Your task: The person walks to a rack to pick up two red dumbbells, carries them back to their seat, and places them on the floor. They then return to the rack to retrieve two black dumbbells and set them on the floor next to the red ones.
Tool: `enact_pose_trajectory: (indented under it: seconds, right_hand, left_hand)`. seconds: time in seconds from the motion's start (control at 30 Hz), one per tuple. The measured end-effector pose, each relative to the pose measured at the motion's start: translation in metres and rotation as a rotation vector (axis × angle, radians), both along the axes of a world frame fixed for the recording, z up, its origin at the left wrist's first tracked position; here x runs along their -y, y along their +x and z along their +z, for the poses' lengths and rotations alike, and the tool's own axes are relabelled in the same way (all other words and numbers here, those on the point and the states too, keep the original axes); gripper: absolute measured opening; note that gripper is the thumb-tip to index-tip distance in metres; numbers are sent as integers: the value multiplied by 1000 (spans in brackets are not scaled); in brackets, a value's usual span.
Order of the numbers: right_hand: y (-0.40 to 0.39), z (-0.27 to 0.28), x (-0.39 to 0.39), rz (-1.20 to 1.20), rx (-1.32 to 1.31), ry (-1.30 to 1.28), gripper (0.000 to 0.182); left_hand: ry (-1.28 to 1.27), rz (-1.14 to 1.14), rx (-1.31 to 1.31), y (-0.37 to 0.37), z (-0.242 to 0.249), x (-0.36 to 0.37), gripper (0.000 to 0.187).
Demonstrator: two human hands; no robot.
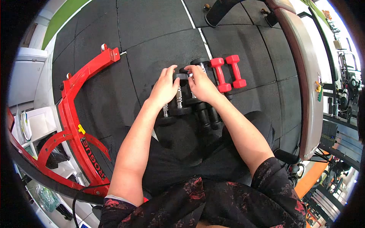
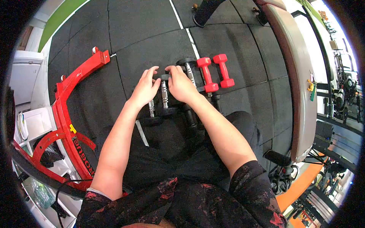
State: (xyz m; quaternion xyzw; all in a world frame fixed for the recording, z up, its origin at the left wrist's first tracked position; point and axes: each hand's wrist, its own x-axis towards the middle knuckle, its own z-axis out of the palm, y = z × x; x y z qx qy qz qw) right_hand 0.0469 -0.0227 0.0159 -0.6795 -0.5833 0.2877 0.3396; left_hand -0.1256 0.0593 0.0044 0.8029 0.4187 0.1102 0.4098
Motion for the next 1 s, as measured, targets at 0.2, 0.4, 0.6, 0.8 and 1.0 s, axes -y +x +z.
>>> enact_pose_trajectory:
  seconds: [0.2, 0.4, 0.6, 0.8, 1.0]
  right_hand:
    - [7, -9, 2, -9, -10, 25, 33]
    - [6, -2, -1, -24, -18, 4, 37]
    - [10, 3, -1, -79, -65, -37, 44]
    - [13, 6, 1, -76, -44, -24, 44]
    - [14, 2, 1, -85, -40, 12, 43]
  left_hand:
    - [80, -10, 64, 1, 1, 2, 46]
    - [130, -20, 15, -5, 12, -4, 45]
    - [135, 44, 12, -12, 12, -14, 47]
    - [111, 38, 22, -11, 11, -15, 47]
    - [99, 33, 41, -11, 5, -18, 46]
